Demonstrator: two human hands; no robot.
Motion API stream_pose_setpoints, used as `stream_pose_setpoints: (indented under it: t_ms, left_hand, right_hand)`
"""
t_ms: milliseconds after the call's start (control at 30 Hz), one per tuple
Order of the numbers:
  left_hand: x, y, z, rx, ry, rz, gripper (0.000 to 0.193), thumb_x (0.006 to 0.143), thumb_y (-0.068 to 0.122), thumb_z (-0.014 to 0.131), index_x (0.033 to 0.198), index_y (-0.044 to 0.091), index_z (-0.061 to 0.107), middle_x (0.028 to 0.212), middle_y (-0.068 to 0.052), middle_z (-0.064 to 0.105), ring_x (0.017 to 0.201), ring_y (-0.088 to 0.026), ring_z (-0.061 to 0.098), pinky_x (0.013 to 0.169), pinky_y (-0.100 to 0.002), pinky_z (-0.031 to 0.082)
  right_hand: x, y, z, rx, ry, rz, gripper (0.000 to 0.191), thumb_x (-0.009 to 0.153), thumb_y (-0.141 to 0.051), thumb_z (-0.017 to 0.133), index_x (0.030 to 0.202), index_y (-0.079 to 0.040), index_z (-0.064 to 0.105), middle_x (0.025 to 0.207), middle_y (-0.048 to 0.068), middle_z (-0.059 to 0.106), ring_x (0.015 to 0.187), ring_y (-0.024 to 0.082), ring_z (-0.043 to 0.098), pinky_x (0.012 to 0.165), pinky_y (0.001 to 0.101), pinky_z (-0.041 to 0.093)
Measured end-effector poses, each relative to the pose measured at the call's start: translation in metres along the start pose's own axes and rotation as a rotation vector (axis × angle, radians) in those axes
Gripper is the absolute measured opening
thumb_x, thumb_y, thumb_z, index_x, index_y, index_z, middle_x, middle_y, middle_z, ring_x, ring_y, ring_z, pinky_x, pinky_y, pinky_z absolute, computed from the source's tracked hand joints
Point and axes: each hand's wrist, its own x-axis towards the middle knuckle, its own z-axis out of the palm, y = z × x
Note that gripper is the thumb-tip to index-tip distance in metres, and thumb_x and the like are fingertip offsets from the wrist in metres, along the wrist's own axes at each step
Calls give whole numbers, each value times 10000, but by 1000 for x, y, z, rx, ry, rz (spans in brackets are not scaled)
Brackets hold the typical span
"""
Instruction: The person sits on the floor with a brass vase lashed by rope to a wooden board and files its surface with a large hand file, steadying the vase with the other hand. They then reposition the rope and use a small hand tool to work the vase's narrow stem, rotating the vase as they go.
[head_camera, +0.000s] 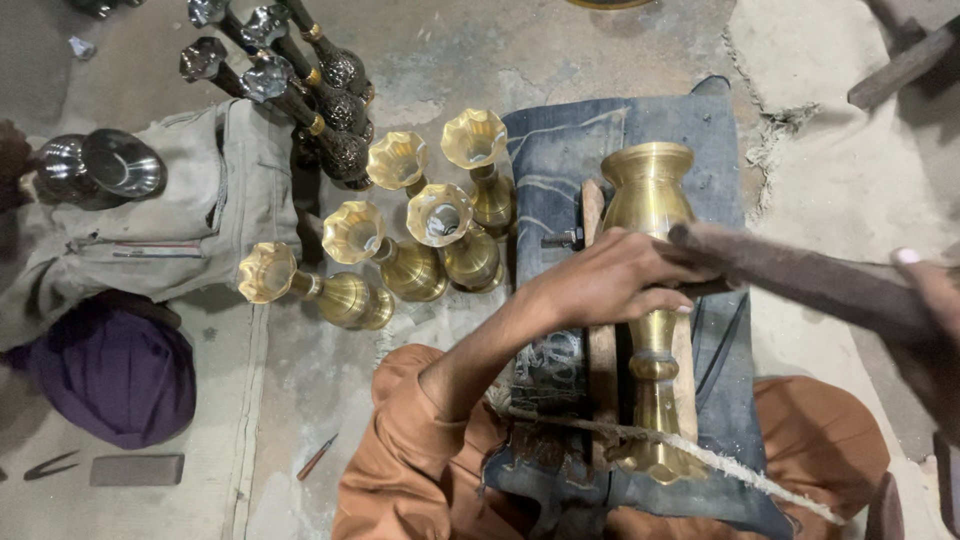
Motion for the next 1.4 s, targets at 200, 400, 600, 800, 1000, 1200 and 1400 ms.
stream_pose_setpoints:
  t_ms: [200,400,600,800,1000,1200,1400]
  left_hand:
    - [-32,12,17,-21,480,251,330,1019,318,658,1304,157,702,1231,-114,780,999,-241,797,911,-397,640]
    - [-50,28,32,-126,626,155,396,992,280,677,1330,72,681,1215,-156,756,970,-246,793,864,-364,662]
    - [-66,47,46,-210,784,162,326,1019,223,698,1263,7,702,1216,-200,748,1010,-267,785,874,-383,671]
    - [-59,54,58,-201,832,75,320,1020,242,696,1228,-1,696,1127,-181,753,924,-237,774,818,-365,668]
    - [-57,56,50,-436,825,0,376,963,171,737,1304,27,673,1121,-167,770,975,-227,774,851,-353,663]
    - [-31,65,58,-484,743,133,421,993,151,722,1391,61,618,1256,-181,723,1095,-256,754,915,-374,629]
    - [-9,51,50,-346,706,167,412,1000,170,715,1385,62,619,1266,-188,733,1099,-280,767,896,-383,666]
  right_hand:
    - [55,-20,-26,-55,-55,-218,509,924,-127,686,1408,-4,587,993,155,676,907,243,676,803,363,560]
    - [70,-51,-45,-31,-63,-351,592,842,-82,748,1412,-25,597,930,127,674,863,235,675,785,344,556]
    - [70,-81,-56,-126,-65,-166,567,848,-45,851,1364,1,620,891,149,662,791,265,680,710,380,560]
    - [64,-67,-69,102,-89,-268,616,895,31,657,1496,-61,554,861,80,641,687,154,676,618,292,553]
    - [65,-41,-63,-29,-80,-304,601,885,24,683,1467,-68,566,853,85,635,681,161,666,619,298,545]
    - [71,-20,-71,-48,-66,-299,586,874,18,708,1438,-75,578,845,90,630,675,168,655,620,305,537]
    - [81,-9,-65,-83,-52,-300,572,864,12,734,1409,-82,589,836,95,625,668,175,645,621,311,529]
